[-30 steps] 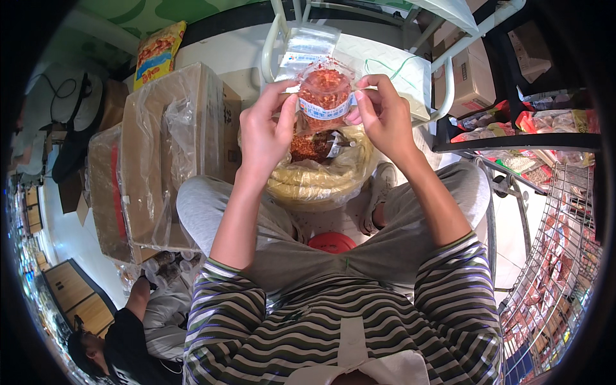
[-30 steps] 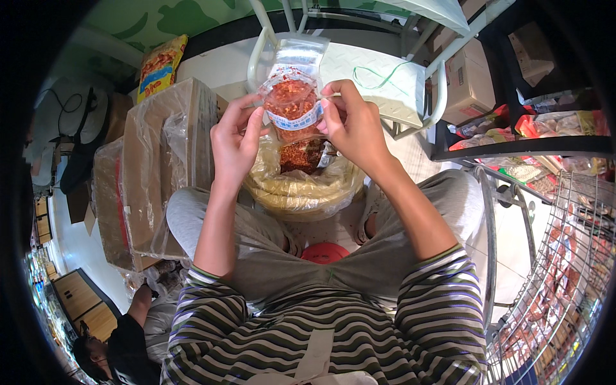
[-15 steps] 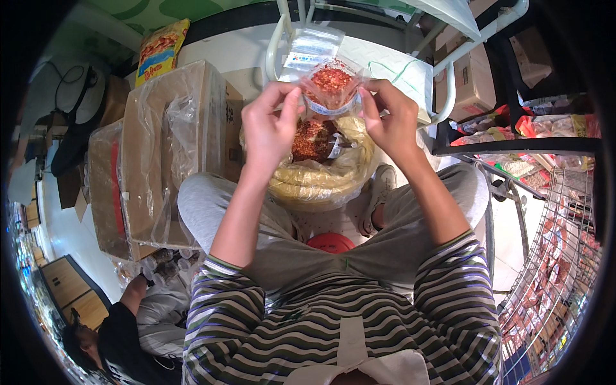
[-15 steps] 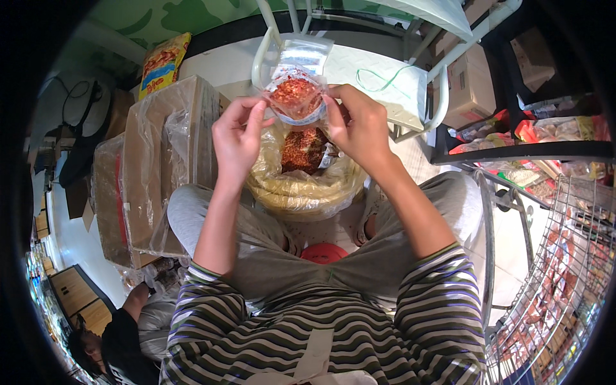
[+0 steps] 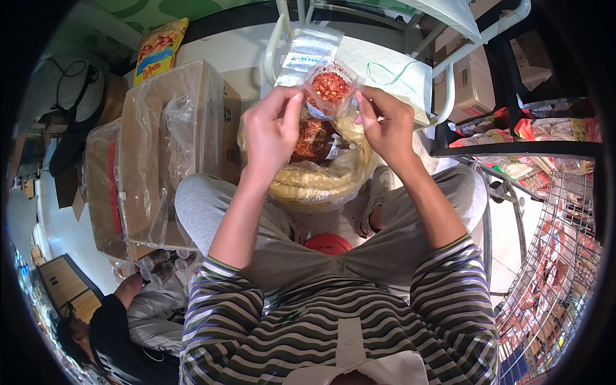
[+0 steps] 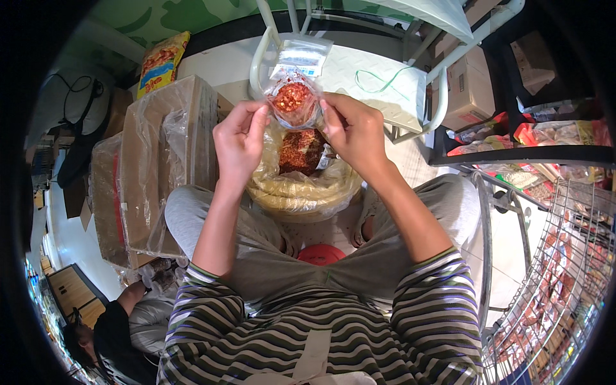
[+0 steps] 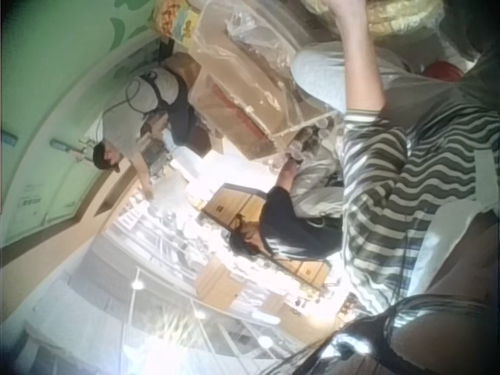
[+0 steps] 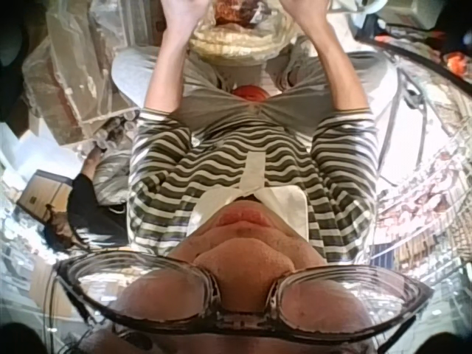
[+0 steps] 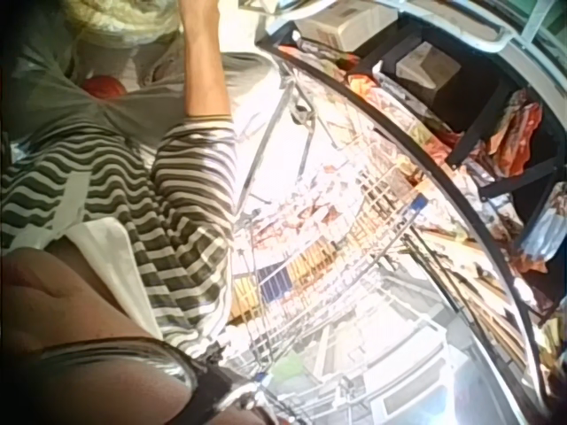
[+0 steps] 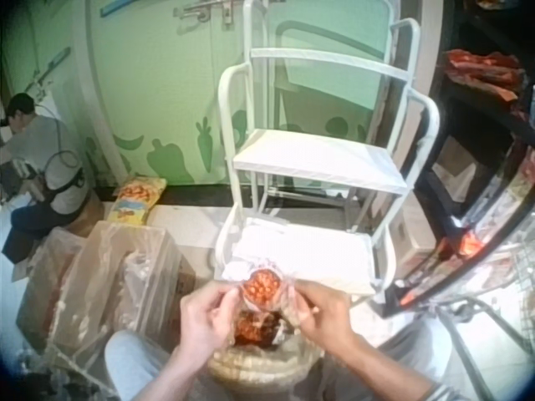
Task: The person fills a plastic bag with chili flakes by using a metal scoop to transfer the flakes from a large container, then seals the bag.
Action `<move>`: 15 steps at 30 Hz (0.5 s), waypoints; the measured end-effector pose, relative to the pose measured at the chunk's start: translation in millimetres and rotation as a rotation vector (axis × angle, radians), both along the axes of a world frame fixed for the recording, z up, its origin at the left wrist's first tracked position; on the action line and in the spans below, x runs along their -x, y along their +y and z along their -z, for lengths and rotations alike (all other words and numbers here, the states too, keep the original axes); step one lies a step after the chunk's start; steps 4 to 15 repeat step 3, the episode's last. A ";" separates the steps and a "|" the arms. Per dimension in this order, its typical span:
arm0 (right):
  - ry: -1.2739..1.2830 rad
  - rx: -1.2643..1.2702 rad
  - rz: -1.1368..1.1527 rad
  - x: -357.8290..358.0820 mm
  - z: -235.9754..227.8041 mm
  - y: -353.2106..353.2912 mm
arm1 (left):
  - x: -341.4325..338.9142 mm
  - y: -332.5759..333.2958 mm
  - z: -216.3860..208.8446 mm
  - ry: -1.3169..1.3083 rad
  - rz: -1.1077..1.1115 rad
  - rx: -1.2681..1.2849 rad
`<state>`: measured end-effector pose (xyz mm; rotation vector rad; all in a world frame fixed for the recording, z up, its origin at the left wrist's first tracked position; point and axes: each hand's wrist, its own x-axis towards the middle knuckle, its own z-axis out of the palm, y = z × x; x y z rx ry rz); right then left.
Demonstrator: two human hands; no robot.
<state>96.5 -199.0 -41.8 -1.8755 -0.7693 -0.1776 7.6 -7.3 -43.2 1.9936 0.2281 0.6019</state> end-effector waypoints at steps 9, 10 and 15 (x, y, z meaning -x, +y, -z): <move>-0.044 0.017 -0.001 -4.9 -4.6 -4.6 | -2.3 8.1 0.6 -0.053 -0.007 0.079; -0.044 0.017 -0.001 -4.9 -4.6 -4.6 | -2.3 8.1 0.6 -0.053 -0.007 0.079; -0.044 0.017 -0.001 -4.9 -4.6 -4.6 | -2.3 8.1 0.6 -0.053 -0.007 0.079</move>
